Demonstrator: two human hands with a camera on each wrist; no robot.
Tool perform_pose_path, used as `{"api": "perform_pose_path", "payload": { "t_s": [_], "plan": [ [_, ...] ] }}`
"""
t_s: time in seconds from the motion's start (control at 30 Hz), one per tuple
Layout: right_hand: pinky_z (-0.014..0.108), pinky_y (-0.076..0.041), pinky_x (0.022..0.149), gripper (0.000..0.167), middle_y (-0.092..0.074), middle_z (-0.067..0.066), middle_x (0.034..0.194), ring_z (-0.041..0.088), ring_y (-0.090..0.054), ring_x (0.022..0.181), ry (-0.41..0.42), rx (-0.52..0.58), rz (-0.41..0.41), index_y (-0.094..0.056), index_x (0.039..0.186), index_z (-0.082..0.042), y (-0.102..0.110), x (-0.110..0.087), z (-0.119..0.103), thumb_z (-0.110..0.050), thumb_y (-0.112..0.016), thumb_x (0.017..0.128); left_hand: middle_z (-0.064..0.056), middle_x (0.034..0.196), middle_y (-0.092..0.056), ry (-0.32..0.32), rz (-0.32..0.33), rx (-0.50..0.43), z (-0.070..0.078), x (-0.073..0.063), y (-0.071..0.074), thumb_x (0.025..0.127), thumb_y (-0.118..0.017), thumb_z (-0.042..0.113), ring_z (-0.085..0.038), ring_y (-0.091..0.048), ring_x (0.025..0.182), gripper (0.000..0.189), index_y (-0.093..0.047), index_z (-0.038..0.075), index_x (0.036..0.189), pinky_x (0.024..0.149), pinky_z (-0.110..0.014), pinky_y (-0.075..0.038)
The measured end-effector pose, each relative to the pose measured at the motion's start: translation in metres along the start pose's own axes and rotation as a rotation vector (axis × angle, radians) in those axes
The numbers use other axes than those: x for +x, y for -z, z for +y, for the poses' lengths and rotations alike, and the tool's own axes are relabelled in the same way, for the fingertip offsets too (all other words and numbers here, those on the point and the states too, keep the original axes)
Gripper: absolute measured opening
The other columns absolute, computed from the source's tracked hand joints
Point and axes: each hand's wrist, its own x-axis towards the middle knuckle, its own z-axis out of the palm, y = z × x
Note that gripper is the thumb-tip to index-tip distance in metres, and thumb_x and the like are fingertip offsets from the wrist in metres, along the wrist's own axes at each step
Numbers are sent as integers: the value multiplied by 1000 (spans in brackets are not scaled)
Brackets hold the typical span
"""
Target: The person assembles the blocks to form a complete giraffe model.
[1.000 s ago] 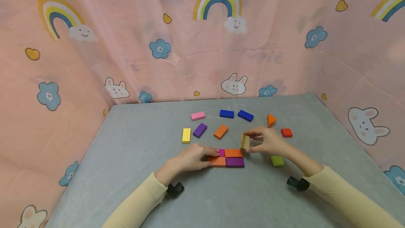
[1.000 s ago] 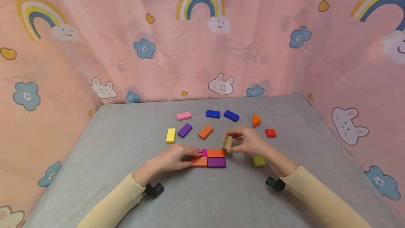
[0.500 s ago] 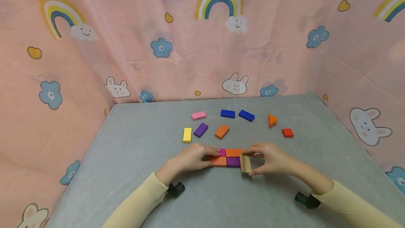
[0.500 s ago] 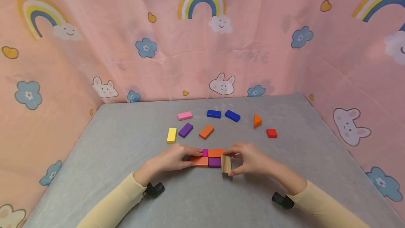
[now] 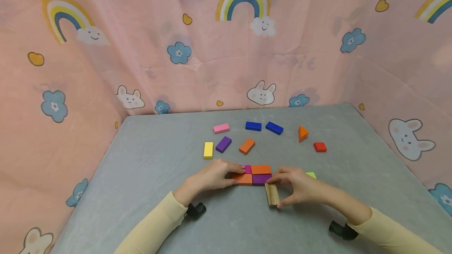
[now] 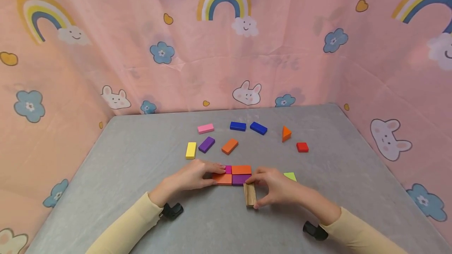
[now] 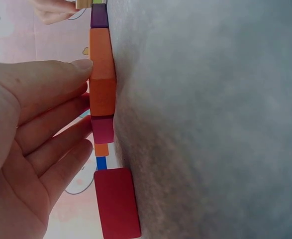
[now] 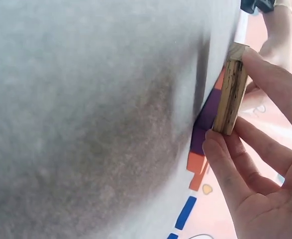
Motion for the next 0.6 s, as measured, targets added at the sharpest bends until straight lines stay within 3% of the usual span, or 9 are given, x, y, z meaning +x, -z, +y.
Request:
{"api": "perform_pose_path", "payload": {
  "t_s": [0.33,0.6],
  "plan": [
    [24,-51,81,56,-53,-10,106,7,-53,94,-75,-41,-43,-63,119,-23,-5,0,1,-44,-81,70,5,127,-62,-2,1,9,0,0,-1,89,-67,25,-8,-55,122,39,-63,20,127,100,-27,-46],
    [28,-53,83,60,-56,-8,107,10,-58,96,-63,-47,7,-62,118,-19,-4,-4,5,-46,-81,68,5,128,-62,-13,12,12,-1,0,-2,89,-67,24,-8,-56,121,38,-63,19,127,99,-26,-46]
  ]
}}
